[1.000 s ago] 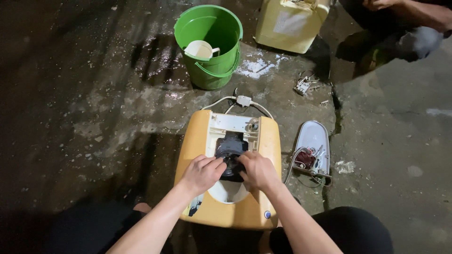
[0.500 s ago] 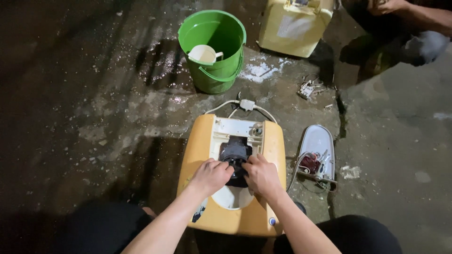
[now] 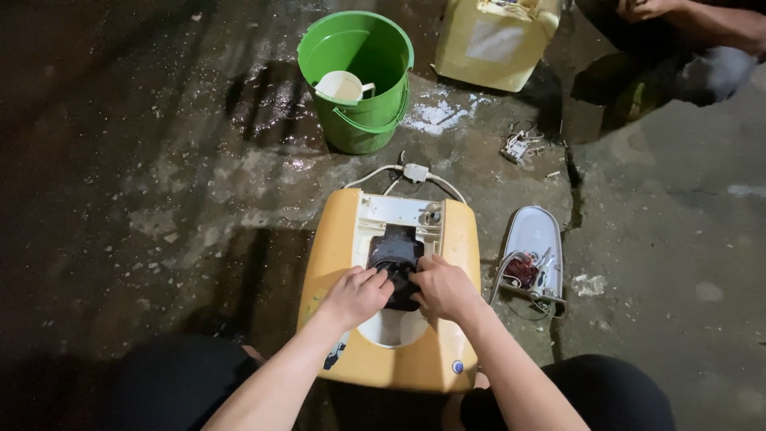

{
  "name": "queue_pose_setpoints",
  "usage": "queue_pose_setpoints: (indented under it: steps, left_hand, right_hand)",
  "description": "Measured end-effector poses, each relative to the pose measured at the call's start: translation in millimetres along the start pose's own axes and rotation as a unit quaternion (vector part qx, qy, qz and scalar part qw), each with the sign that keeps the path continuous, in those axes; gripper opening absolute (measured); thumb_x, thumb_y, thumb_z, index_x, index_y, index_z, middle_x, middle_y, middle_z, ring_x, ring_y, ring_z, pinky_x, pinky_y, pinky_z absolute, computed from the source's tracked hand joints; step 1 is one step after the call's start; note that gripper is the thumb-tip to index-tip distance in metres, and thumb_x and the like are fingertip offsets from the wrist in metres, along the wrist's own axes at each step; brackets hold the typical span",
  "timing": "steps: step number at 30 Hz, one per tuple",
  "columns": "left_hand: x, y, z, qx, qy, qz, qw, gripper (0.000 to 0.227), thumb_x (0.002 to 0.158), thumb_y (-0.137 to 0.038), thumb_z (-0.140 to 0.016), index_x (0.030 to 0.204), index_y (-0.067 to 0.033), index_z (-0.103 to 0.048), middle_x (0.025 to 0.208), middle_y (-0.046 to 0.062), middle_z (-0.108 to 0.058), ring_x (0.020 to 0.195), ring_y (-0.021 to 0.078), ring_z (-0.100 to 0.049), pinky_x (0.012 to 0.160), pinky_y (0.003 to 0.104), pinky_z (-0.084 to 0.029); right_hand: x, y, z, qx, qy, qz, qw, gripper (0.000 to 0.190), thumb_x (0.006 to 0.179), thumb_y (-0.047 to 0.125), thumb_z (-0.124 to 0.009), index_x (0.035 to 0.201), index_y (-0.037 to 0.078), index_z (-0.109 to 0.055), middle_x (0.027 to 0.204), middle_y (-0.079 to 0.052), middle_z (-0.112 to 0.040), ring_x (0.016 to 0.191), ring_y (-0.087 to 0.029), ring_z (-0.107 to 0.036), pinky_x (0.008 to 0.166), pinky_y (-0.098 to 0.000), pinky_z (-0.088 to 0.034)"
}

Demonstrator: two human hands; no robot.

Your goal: The person is reinstalling a heating element into the base of a small water heater unit.

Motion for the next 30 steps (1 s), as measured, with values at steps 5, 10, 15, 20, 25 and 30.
queue_pose_setpoints:
  steps: [5, 10, 15, 20, 25, 30]
  left_hand:
    - [-0.4, 2.1, 0.8, 0.03, -0.018, 0.009, 0.999, 0.016, 0.09, -0.015, -0.063, 0.076, -0.0229, -0.063, 0.083, -0.002, -0.068, 0.084, 0.0192, -0.073, 0.067, 0.03, -0.057]
    - [-23.3, 9.1, -43.2, -0.046, 0.038, 0.032, 0.998, 0.013, 0.094, -0.019, -0.066, 0.082, -0.0225, -0.069, 0.087, -0.001, -0.073, 0.086, 0.0208, -0.076, 0.069, 0.032, -0.059]
    - [-0.2, 10.6, -4.7, -0.091, 0.06, 0.041, 0.993, 0.012, 0.095, -0.016, -0.065, 0.085, -0.0168, -0.072, 0.092, 0.004, -0.077, 0.091, 0.0253, -0.077, 0.072, 0.035, -0.061]
    - [-4.5, 15.6, -10.9, -0.149, 0.136, 0.069, 0.977, 0.016, 0.1, -0.016, -0.059, 0.095, -0.015, -0.074, 0.103, 0.004, -0.078, 0.104, 0.0264, -0.074, 0.082, 0.037, -0.06]
    - [1.3, 19.7, -3.6, -0.247, 0.185, 0.148, 0.94, 0.017, 0.101, -0.015, -0.055, 0.099, -0.0129, -0.071, 0.108, 0.006, -0.077, 0.111, 0.03, -0.071, 0.085, 0.044, -0.06]
    - [5.3, 33.1, 7.2, -0.349, 0.246, 0.256, 0.868, 0.032, 0.106, -0.016, -0.042, 0.12, -0.0141, -0.071, 0.13, 0.002, -0.072, 0.129, 0.0266, -0.06, 0.105, 0.039, -0.052]
  right_hand:
    - [3.5, -2.9, -3.7, 0.038, 0.019, 0.002, 0.999, 0.033, 0.083, 0.042, -0.077, 0.109, 0.022, -0.074, 0.112, -0.002, -0.059, 0.111, -0.027, -0.06, 0.086, -0.0409, -0.064]
    - [4.8, -6.9, -2.6, 0.08, 0.048, 0.0, 0.996, 0.029, 0.086, 0.042, -0.074, 0.105, 0.02, -0.075, 0.112, -0.005, -0.059, 0.109, -0.029, -0.062, 0.087, -0.0423, -0.063]
    - [0.0, -3.3, 13.8, 0.155, 0.05, -0.01, 0.987, 0.033, 0.085, 0.043, -0.074, 0.104, 0.016, -0.076, 0.113, -0.008, -0.062, 0.109, -0.033, -0.065, 0.09, -0.0452, -0.063]
    - [-3.4, -5.7, 29.4, 0.256, 0.011, -0.01, 0.966, 0.04, 0.081, 0.035, -0.077, 0.115, 0.013, -0.074, 0.107, -0.014, -0.065, 0.103, -0.04, -0.07, 0.089, -0.0488, -0.062]
    - [-1.2, -0.1, 23.7, 0.181, -0.021, -0.037, 0.982, 0.042, 0.092, 0.027, -0.066, 0.132, 0.019, -0.065, 0.111, -0.012, -0.063, 0.101, -0.04, -0.07, 0.088, -0.0468, -0.061]
    - [-0.5, 4.2, 23.3, 0.116, -0.029, -0.063, 0.991, 0.036, 0.093, 0.032, -0.063, 0.128, 0.03, -0.067, 0.11, -0.005, -0.061, 0.1, -0.031, -0.07, 0.084, -0.0431, -0.063]
Point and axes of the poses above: each hand's wrist, its own x-axis towards the middle knuckle, its own z-axis out of the back of the hand, y = z × x, the point moved 6 cm from there along x, towards the middle knuckle
